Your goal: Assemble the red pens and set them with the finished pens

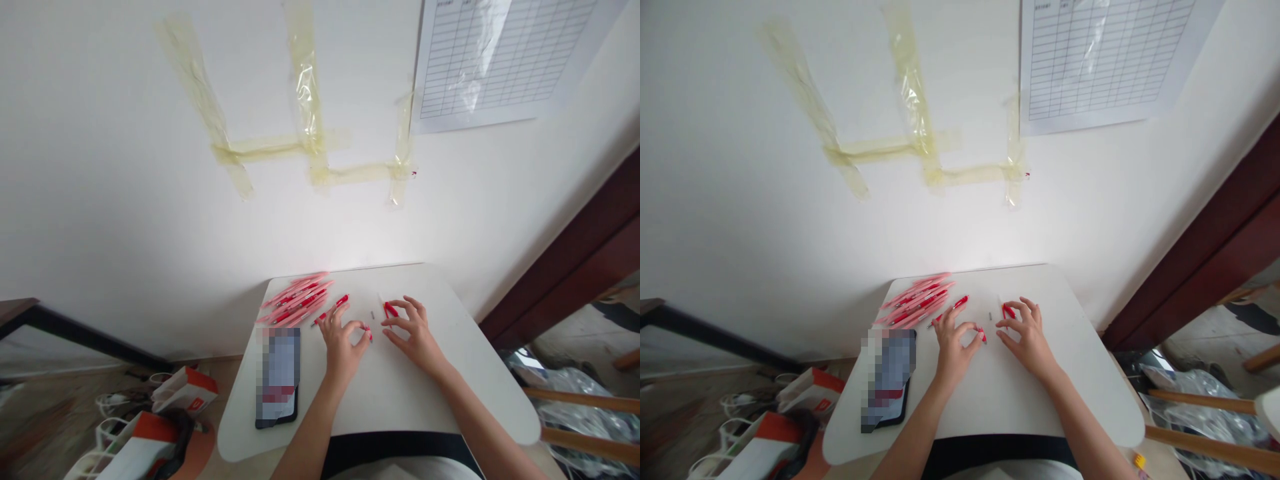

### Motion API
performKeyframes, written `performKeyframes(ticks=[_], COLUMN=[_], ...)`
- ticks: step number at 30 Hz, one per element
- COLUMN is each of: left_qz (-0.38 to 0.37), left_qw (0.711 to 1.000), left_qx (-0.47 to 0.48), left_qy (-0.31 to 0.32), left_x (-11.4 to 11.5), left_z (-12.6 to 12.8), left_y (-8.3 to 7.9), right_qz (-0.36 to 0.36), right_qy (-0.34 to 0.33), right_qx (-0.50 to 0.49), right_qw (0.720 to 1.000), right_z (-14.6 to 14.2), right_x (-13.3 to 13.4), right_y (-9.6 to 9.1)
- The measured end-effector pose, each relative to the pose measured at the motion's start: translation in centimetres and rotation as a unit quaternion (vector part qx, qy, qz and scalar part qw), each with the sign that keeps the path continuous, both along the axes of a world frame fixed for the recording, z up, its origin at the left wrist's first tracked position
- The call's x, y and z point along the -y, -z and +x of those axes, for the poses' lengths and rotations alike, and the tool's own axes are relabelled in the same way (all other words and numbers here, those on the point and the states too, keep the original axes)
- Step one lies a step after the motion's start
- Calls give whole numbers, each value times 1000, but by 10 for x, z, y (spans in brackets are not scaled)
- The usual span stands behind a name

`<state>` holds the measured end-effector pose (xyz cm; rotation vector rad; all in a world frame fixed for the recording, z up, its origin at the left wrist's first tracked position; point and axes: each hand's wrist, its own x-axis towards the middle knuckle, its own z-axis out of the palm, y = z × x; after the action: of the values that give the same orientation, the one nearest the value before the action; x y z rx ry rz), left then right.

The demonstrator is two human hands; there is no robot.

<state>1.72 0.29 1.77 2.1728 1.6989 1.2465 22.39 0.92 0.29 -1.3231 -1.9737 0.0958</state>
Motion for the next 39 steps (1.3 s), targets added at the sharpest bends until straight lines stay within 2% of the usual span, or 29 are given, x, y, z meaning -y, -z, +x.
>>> performKeyframes(ticks=[4, 10, 14, 22, 32, 39], left_qz=[-9, -16, -7, 8, 0, -11], left_qw=[1000, 999, 999, 998, 997, 997], left_qx=[-10, -15, -19, -35, -32, -37], left_qy=[-8, -40, -37, -55, -75, -69], left_x=[0, 0, 0, 2, 2, 1], left_z=[0, 0, 0, 2, 0, 0], left_y=[1, 4, 2, 1, 1, 5], right_qz=[9, 14, 18, 35, 42, 57], right_qy=[47, 59, 74, 83, 76, 77], right_qx=[-8, 43, 67, 94, 99, 67], right_qw=[999, 997, 995, 992, 991, 993], right_z=[3, 0, -10, -26, -26, -22], right_x=[-15, -36, -43, -42, -38, -31], right_y=[6, 6, 2, 11, 16, 13])
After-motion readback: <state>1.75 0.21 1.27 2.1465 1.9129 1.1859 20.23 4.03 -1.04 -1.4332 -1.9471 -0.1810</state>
